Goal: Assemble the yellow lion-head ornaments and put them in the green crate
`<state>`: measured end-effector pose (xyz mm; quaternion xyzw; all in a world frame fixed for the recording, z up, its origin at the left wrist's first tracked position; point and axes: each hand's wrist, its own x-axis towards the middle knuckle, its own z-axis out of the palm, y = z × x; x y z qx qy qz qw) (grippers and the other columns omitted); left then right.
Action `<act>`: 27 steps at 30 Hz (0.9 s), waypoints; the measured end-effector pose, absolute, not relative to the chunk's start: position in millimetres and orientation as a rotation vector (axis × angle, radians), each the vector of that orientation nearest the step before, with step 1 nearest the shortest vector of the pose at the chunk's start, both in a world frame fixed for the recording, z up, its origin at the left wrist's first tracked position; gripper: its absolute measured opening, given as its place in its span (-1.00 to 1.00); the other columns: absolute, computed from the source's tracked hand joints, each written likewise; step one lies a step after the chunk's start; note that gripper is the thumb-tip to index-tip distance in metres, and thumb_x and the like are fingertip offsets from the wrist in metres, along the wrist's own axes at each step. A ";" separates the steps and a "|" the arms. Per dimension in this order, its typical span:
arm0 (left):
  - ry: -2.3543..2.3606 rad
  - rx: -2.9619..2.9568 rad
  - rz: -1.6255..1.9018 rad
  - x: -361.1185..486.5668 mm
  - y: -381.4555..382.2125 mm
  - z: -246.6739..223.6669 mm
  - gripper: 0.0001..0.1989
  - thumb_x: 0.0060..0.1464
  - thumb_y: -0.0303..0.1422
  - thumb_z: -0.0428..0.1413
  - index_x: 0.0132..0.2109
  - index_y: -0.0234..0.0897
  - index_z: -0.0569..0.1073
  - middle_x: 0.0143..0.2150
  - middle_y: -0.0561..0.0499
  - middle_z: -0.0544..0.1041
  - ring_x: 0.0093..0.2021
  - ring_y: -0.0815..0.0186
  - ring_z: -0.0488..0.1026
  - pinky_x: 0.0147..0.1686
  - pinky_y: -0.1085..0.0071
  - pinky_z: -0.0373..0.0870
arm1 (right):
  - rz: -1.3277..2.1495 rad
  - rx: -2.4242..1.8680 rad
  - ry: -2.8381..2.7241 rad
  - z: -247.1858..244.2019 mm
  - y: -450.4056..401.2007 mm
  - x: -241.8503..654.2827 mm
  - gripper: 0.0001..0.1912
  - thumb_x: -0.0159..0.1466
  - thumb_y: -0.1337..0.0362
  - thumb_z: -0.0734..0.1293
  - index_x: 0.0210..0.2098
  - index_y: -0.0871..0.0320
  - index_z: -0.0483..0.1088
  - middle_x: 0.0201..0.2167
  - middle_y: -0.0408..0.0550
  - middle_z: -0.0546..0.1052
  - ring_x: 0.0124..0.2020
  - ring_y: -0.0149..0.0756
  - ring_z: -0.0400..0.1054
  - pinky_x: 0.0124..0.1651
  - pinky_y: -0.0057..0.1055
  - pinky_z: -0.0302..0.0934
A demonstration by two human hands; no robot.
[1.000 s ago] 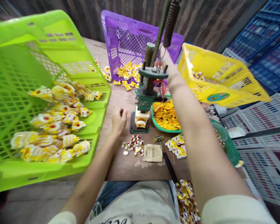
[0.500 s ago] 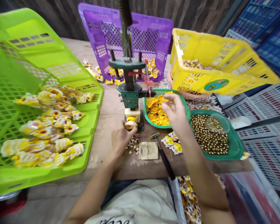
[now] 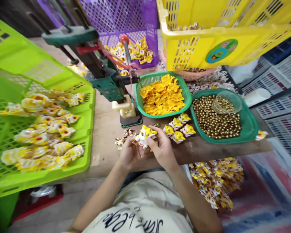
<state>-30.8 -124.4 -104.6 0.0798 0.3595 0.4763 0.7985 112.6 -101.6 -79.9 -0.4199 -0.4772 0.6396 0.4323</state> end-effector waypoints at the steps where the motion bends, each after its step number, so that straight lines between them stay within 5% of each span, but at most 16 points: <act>1: 0.729 0.143 1.002 -25.0 -123.4 -103.6 -0.65 0.01 -0.13 0.05 -0.32 -0.38 0.46 -0.53 -0.03 0.48 -0.62 0.39 0.33 -0.60 0.49 0.24 | 1.568 -1.070 -1.207 -79.8 -102.3 116.1 -0.51 0.25 0.10 0.37 0.13 0.11 0.32 -0.03 0.00 0.53 -0.04 -0.24 0.44 0.05 -0.31 0.34; 12: 0.650 0.183 0.781 5.1 -122.0 -99.5 -0.52 -0.01 -0.06 0.05 -0.21 -0.46 0.50 -0.44 -0.14 0.55 -0.64 0.43 0.26 -0.69 0.54 0.17 | 1.554 -1.146 -1.024 -92.1 -102.0 146.4 -0.69 0.28 0.00 0.33 -0.18 0.11 0.43 -0.24 -0.10 0.54 -0.20 -0.27 0.45 -0.11 -0.39 0.34; 16: 0.721 0.259 0.712 8.8 -125.8 -99.6 -0.48 0.02 0.01 0.02 -0.27 -0.44 0.50 -0.46 -0.14 0.54 -0.65 0.44 0.25 -0.70 0.55 0.14 | 1.564 -1.185 -1.026 -99.7 -106.3 156.4 -0.56 0.19 -0.02 0.41 -0.07 0.14 0.43 -0.25 -0.07 0.55 -0.26 -0.26 0.46 -0.16 -0.36 0.36; 23: 1.208 0.776 0.856 -15.8 -138.7 -90.3 -0.54 0.13 -0.01 0.00 -0.20 -0.36 0.50 -0.52 0.01 0.46 -0.65 0.44 0.23 -0.64 0.51 0.14 | 0.576 -1.591 -1.288 -99.6 -155.4 219.4 -0.46 0.12 0.05 0.45 0.02 0.18 0.41 -0.14 0.06 0.51 -0.21 -0.19 0.44 -0.16 -0.26 0.37; 27: 1.699 1.167 1.094 -57.4 -146.0 -98.0 -0.73 0.14 -0.20 0.01 -0.21 -0.29 0.47 -0.35 -0.04 0.50 -0.34 0.28 0.43 -0.29 0.36 0.41 | 0.244 -1.814 -1.455 -112.6 -156.3 246.3 -0.54 0.16 0.03 0.43 -0.07 0.21 0.45 -0.16 0.11 0.53 -0.16 -0.14 0.42 -0.05 -0.18 0.34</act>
